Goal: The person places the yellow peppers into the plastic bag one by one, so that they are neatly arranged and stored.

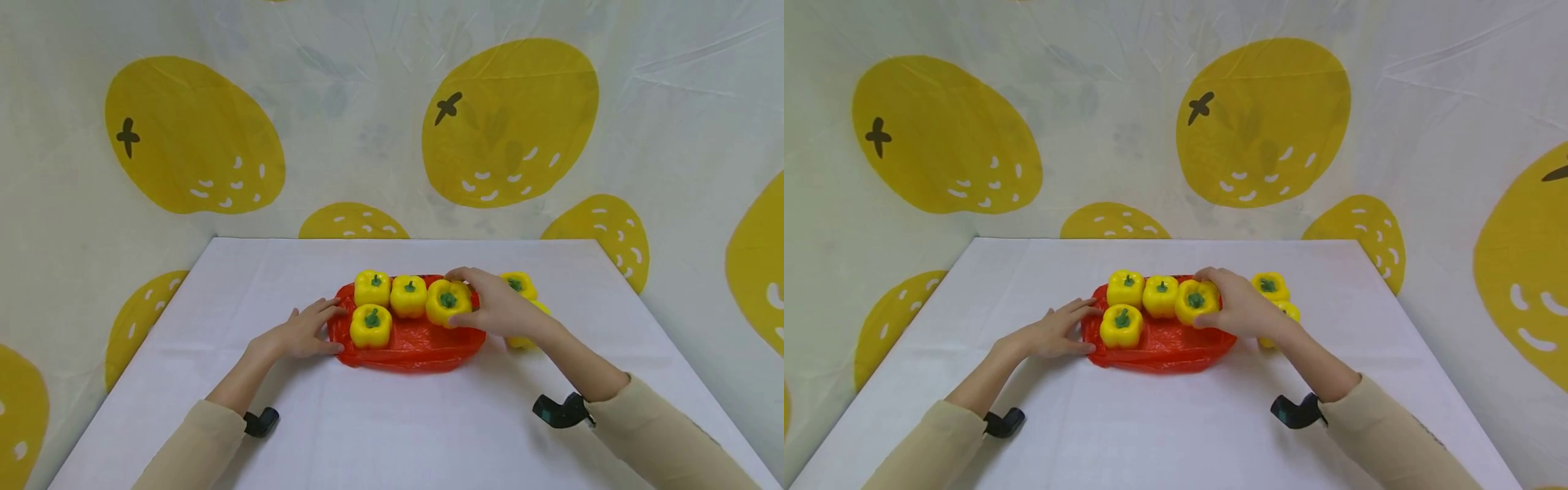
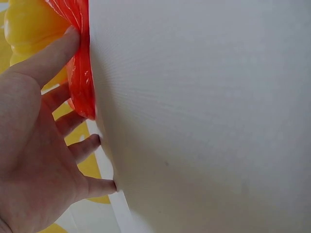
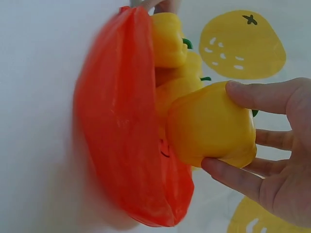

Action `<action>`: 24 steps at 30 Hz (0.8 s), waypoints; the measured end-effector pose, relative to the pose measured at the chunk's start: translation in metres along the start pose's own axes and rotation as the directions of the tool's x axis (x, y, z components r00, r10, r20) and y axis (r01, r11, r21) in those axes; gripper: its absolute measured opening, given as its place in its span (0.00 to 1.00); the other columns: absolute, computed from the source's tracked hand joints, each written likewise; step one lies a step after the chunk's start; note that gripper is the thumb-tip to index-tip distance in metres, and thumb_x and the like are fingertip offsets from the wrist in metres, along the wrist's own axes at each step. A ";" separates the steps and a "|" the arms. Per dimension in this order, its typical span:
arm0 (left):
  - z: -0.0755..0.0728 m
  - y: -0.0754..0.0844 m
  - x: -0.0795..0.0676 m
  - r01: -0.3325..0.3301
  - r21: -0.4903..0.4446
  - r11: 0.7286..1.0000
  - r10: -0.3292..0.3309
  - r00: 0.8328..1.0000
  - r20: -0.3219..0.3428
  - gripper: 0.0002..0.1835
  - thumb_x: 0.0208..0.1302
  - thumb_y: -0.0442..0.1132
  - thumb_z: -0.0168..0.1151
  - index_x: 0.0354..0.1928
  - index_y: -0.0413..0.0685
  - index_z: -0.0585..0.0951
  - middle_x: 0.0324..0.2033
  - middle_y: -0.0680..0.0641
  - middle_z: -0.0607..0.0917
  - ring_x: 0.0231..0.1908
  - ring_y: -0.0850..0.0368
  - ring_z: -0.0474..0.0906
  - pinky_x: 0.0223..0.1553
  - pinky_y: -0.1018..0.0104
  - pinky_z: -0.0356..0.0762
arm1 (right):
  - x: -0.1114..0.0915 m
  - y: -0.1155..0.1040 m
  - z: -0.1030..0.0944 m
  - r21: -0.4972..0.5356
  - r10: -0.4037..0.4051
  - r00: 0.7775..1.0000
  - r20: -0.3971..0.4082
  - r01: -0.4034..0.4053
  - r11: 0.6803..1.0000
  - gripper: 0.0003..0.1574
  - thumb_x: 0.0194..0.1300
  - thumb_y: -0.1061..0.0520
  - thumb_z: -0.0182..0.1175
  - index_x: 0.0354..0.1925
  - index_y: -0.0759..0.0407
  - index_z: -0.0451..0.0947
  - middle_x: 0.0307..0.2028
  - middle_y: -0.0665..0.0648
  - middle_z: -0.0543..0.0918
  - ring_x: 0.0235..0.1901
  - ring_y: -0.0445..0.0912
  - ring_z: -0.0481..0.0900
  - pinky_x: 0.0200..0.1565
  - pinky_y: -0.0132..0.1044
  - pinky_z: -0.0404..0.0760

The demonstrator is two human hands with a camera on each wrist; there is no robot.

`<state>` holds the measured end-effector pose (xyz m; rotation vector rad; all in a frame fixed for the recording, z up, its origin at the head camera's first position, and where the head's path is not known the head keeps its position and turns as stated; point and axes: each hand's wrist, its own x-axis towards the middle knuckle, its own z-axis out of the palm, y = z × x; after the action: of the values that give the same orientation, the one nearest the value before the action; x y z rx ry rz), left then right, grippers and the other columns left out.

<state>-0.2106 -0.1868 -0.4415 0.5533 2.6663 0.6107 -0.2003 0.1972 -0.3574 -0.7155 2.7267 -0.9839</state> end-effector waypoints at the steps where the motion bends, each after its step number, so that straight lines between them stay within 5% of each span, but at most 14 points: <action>1: 0.000 0.000 0.000 -0.001 0.000 1.000 0.001 1.000 -0.001 0.40 0.62 0.54 0.73 0.73 0.55 0.70 0.77 0.40 0.60 0.77 0.35 0.46 0.67 0.20 0.38 | 0.000 -0.001 0.002 0.005 0.003 1.000 0.003 -0.003 1.000 0.43 0.58 0.53 0.77 0.67 0.58 0.70 0.63 0.56 0.77 0.61 0.55 0.74 0.59 0.57 0.79; 24: 0.002 -0.002 0.000 -0.002 -0.005 1.000 0.002 1.000 -0.002 0.39 0.62 0.55 0.72 0.73 0.55 0.69 0.77 0.41 0.59 0.77 0.35 0.46 0.67 0.21 0.37 | 0.001 -0.010 0.045 -0.008 0.014 0.999 0.041 -0.013 1.000 0.45 0.57 0.47 0.78 0.67 0.56 0.72 0.62 0.54 0.78 0.62 0.51 0.73 0.57 0.53 0.81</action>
<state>-0.2105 -0.1876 -0.4436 0.5544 2.6659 0.6180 -0.1837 0.1648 -0.3862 -0.7094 2.6980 -0.9461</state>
